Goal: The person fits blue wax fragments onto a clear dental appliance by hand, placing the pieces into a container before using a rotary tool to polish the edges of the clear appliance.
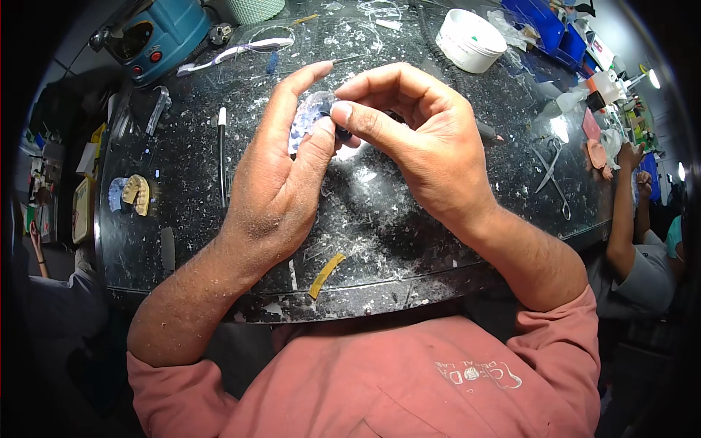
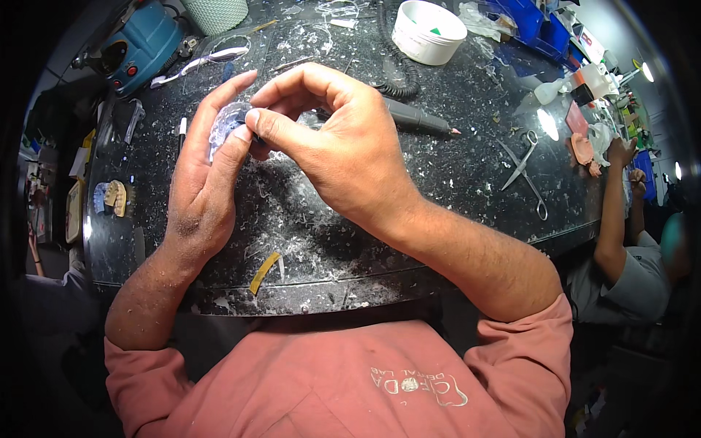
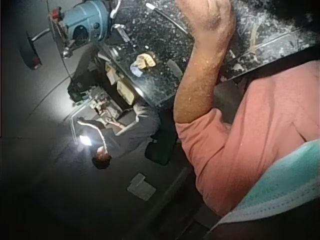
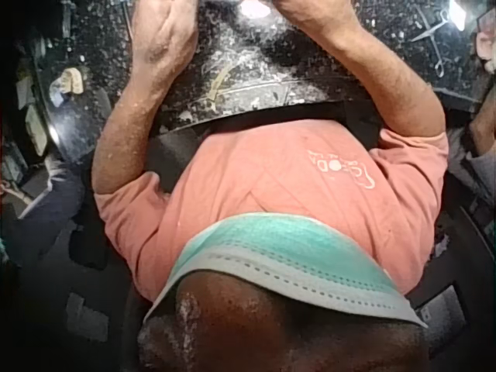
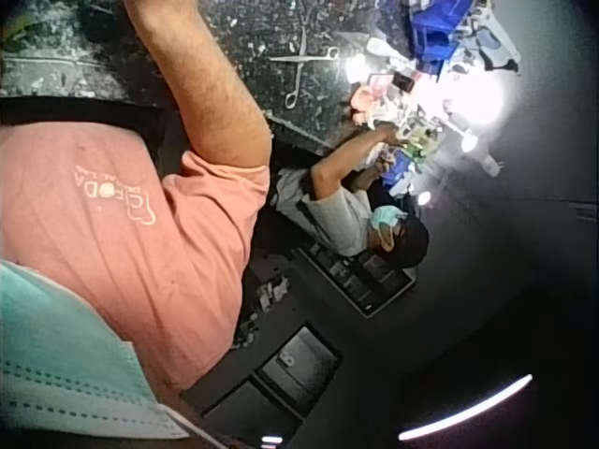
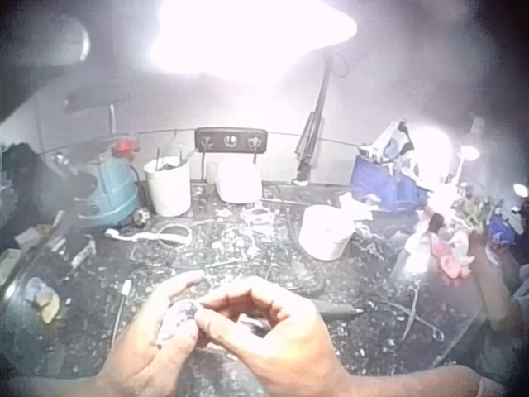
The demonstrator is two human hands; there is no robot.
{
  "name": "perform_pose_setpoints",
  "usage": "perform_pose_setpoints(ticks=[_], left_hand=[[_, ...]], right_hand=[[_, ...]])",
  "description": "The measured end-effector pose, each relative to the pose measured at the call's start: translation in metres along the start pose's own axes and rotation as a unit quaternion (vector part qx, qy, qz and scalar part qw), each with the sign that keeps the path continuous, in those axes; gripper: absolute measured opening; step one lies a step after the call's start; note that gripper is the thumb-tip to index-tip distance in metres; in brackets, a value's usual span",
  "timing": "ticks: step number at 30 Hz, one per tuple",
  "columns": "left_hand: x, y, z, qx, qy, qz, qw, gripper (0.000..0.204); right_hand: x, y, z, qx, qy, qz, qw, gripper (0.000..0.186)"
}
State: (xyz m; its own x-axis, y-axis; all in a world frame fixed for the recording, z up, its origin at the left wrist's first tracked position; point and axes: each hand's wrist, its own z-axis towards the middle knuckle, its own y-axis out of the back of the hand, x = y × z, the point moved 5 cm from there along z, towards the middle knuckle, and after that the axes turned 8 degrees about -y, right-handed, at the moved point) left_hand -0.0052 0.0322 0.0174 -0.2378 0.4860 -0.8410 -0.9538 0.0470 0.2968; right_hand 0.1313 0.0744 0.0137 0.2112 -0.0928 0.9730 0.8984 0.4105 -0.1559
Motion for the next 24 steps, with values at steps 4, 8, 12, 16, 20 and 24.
perform_pose_setpoints(ticks=[4, 8, 12, 16, 20, 24], left_hand=[[0.003, -0.003, -0.001, -0.024, 0.051, -0.114, 0.992, 0.045], [0.008, 0.0, -0.005, -0.037, 0.071, -0.185, 0.979, 0.05], [0.007, -0.007, -0.004, -0.098, 0.098, -0.168, 0.976, 0.051], [0.011, 0.004, 0.001, -0.089, 0.054, -0.155, 0.982, 0.05], [0.01, 0.009, 0.005, -0.075, -0.005, -0.037, 0.996, 0.053], [0.011, 0.0, 0.001, -0.058, -0.005, -0.066, 0.996, 0.056]], right_hand=[[0.001, -0.001, -0.001, -0.009, 0.009, -0.06, 0.998, 0.013], [0.007, -0.002, -0.002, -0.026, 0.09, -0.178, 0.98, 0.016], [0.01, 0.0, -0.004, -0.036, 0.137, -0.231, 0.963, 0.019], [-0.004, 0.009, 0.006, -0.064, 0.03, -0.102, 0.992, 0.018], [-0.008, 0.008, 0.004, 0.016, -0.172, -0.085, 0.981, 0.037], [-0.015, 0.001, 0.002, 0.064, -0.198, 0.018, 0.978, 0.042]])
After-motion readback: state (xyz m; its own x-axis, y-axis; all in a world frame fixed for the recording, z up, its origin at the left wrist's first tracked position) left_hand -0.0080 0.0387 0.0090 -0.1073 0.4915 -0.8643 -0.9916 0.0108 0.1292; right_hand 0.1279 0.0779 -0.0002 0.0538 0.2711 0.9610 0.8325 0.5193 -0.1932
